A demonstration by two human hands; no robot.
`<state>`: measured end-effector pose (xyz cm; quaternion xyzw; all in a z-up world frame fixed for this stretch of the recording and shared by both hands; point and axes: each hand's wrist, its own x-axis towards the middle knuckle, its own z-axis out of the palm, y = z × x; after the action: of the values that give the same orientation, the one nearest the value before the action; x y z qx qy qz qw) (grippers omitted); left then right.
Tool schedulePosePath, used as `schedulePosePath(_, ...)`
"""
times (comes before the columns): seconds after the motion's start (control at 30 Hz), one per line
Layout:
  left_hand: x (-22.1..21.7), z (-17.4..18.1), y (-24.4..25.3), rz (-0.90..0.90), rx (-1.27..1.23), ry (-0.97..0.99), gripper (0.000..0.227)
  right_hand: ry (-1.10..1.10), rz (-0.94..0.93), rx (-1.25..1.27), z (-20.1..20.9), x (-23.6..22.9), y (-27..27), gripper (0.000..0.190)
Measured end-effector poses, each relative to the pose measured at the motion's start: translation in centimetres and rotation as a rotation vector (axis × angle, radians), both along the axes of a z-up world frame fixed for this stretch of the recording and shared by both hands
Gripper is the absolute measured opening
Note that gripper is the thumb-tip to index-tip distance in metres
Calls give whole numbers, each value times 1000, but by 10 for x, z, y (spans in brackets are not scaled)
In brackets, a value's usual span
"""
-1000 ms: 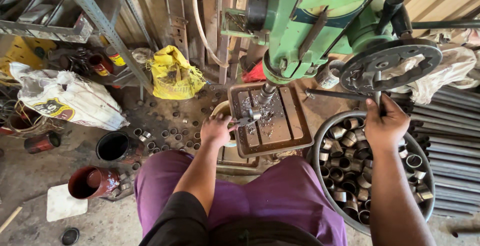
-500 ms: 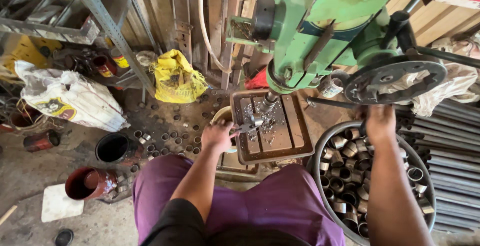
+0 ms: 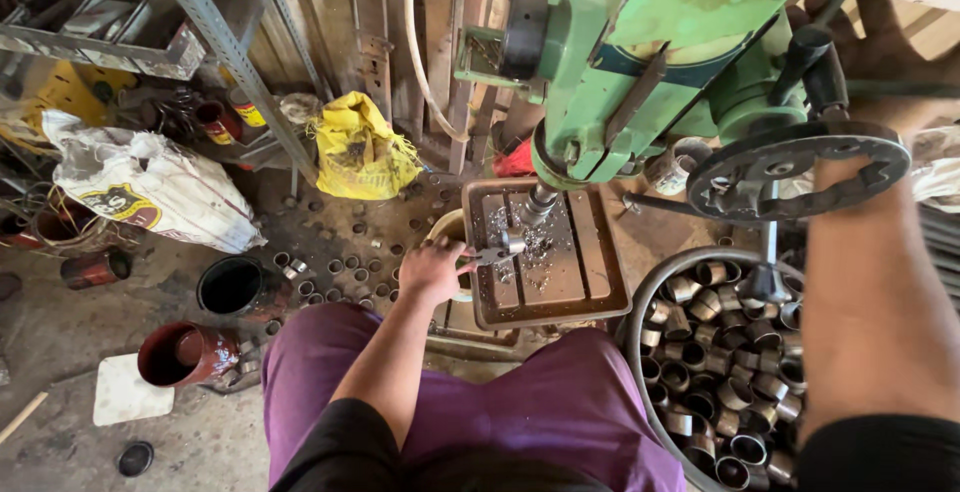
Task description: The person operates a drill press to drill holes into small metal cylindrical parts. They pick up a part from a large metal bowl, place it on the drill press table, lower the drill bit to machine the part, and then place the finished part into a tray.
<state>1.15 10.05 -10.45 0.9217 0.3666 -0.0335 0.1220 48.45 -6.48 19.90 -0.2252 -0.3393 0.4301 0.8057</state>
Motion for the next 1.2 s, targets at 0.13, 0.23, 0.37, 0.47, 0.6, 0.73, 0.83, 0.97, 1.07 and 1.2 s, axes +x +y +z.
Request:
schedulePosePath(0.13,-1,-4,-1,-15,85,-73,43,-514,-136,-115,-12,9,-40,80)
schedulePosePath(0.23,-1,1,-3,17,1,-29,45,-587,-307,-445,-21,18,-87,72)
schedulePosePath(0.37,-2,9,-2,23,-8,-62,44,-605,-325,-845,-20,-14,-134,66)
schedulePosePath(0.47,-4,3,-5,36,-2,-70,42,-521,-178,-973,-25,-71,-151,68)
schedulePosePath(0.6,1,-6,-1,-3,84,-93,42,-695,-173,-795,-39,-130,-151,62)
schedulePosePath(0.73,-2,-6,0,-5,48,-32,47,-876,-533,-852,-52,-152,-157,18)
schedulePosePath(0.83,-2,-4,-3,5,27,-37,46,-886,-698,-785,-56,-165,-152,20)
schedulePosePath(0.97,-3,2,-4,6,22,-14,48,-929,-751,-606,-57,-172,-147,30)
schedulePosePath(1.07,-3,10,-5,7,15,8,47,-881,-750,-583,-61,-174,-144,29)
schedulePosePath(1.2,-2,11,1,6,39,29,42,-989,-811,-703,-78,-167,-140,24)
